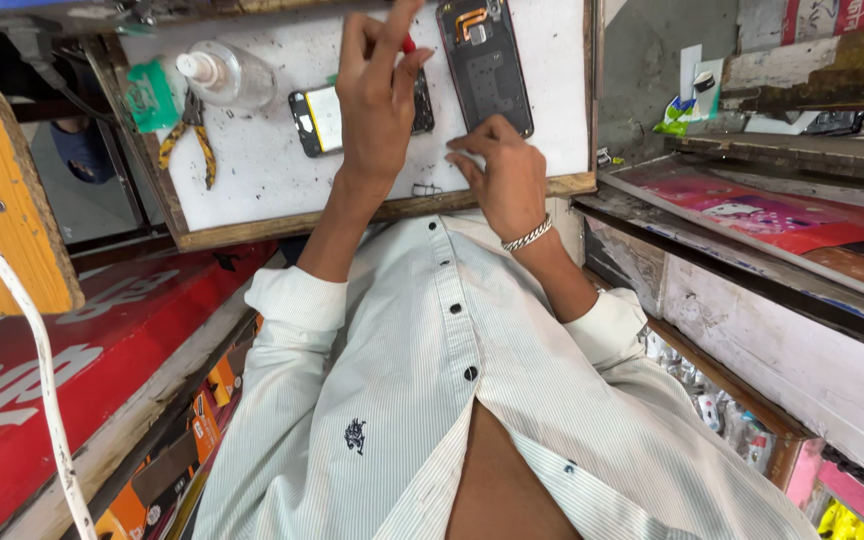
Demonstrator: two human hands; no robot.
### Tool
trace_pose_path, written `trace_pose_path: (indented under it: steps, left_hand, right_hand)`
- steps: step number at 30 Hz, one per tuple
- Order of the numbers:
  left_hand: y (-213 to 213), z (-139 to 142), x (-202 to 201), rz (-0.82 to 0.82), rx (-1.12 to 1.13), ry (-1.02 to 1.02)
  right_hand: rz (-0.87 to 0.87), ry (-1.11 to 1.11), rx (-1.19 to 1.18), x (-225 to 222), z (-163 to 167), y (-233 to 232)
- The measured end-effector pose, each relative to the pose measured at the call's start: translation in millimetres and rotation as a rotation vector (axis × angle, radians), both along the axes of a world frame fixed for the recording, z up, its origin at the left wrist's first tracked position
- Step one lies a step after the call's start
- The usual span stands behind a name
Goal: The person uses a red-handled screwdriver to remove and install screws on a disassembled smartphone chassis. They repeatedly adjust the phone's position on the workbench and handle a second smartphone while continuing to work on the first device.
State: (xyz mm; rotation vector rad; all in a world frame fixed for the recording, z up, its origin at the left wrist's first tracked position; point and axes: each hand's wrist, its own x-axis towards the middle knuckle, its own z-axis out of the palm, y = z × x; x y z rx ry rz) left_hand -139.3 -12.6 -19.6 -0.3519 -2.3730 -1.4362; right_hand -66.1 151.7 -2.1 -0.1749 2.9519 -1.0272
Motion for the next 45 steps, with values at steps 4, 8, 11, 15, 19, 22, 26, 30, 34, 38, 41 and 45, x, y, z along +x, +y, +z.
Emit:
trace_pose_path:
  steps: [4, 8, 11, 15, 19, 22, 26, 30, 34, 38, 41, 45]
  left_hand:
    - [-3, 6, 5, -0.162, 0.077, 0.044]
    - [-1, 8, 3, -0.020, 0.028, 0.065]
    - [-2, 9, 3, -0.094, 0.055, -0.023]
    - [0, 11, 1, -0.127, 0.011, 0.088]
    - [2, 9, 1, -0.061, 0.005, 0.024]
    - [1, 6, 1, -0.165, 0.043, 0.029]
    - [4, -1, -1, 0.011, -0.047, 0.103]
    - [1, -4, 3, -0.178, 0.073, -0.001]
    - [-3, -2, -1, -0.141, 0.021, 0.086]
    - [-10, 1, 3, -0.146, -0.040, -0.017]
    - [-14, 0, 1, -0.278, 0.018, -0.018]
    - [-10, 0, -3, -0.154, -0.104, 0.068]
  right_hand:
    - [-0.002, 0.036, 0.036, 6, -3, -6]
    - [-0.038, 0.067, 0.040, 8, -9, -12]
    - [-0.039, 0.130, 0.058, 13, -12, -15]
    - [-0.055, 0.180, 0.128, 15, -20, -22]
    - [-0.066, 0.216, 0.126, 17, -23, -17]
    - [-0.131, 0.201, 0.119, 16, -22, -6]
    - [-0.260, 0.269, 0.087, 7, -21, 12]
    - [-0.366, 0.349, -0.101, -3, -25, 44]
    - [-0.461, 0.342, -0.243, -26, -45, 81]
    - [-0.575, 0.250, -0.303, -45, -62, 115]
    - [-0.541, 0.352, -0.299, -47, -65, 124]
    - [-0.499, 0.479, -0.196, -44, -58, 124]
